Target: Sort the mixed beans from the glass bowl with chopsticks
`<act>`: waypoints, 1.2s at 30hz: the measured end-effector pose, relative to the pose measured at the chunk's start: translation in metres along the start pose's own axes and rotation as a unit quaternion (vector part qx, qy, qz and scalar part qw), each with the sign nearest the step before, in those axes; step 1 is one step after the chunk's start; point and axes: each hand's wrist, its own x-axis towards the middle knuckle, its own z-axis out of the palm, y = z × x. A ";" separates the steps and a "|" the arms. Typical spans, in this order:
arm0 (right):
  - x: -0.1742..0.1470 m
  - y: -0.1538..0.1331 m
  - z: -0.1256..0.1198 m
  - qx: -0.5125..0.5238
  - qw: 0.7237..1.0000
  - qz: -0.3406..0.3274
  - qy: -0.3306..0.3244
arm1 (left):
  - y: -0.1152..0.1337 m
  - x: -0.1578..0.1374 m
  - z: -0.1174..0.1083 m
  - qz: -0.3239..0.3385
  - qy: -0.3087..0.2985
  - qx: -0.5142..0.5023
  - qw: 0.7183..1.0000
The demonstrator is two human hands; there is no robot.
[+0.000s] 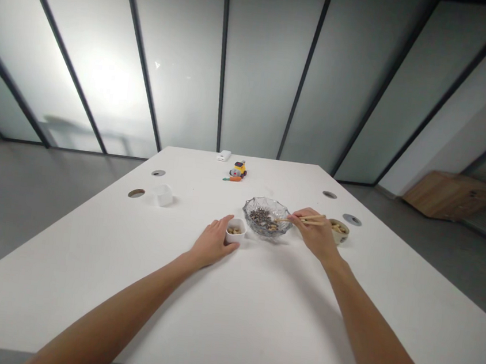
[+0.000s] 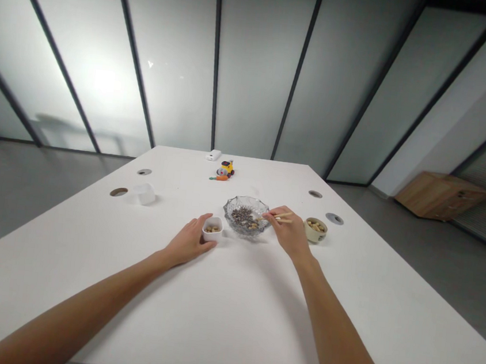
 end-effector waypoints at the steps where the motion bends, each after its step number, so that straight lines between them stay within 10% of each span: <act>1: 0.000 0.000 0.000 0.005 1.000 0.002 -0.004 | 0.000 0.000 0.000 0.001 0.000 0.001 1.000; 15: 0.003 -0.035 -0.002 0.133 0.984 0.046 0.104 | 0.000 0.000 0.000 -0.010 0.000 0.001 1.000; 19: -0.001 -0.052 0.010 0.217 0.973 0.075 0.030 | 0.000 0.000 0.001 -0.012 -0.002 0.010 1.000; 36: 0.004 -0.012 -0.009 -0.022 0.998 -0.023 -0.058 | 0.001 0.000 0.001 -0.002 0.010 0.002 1.000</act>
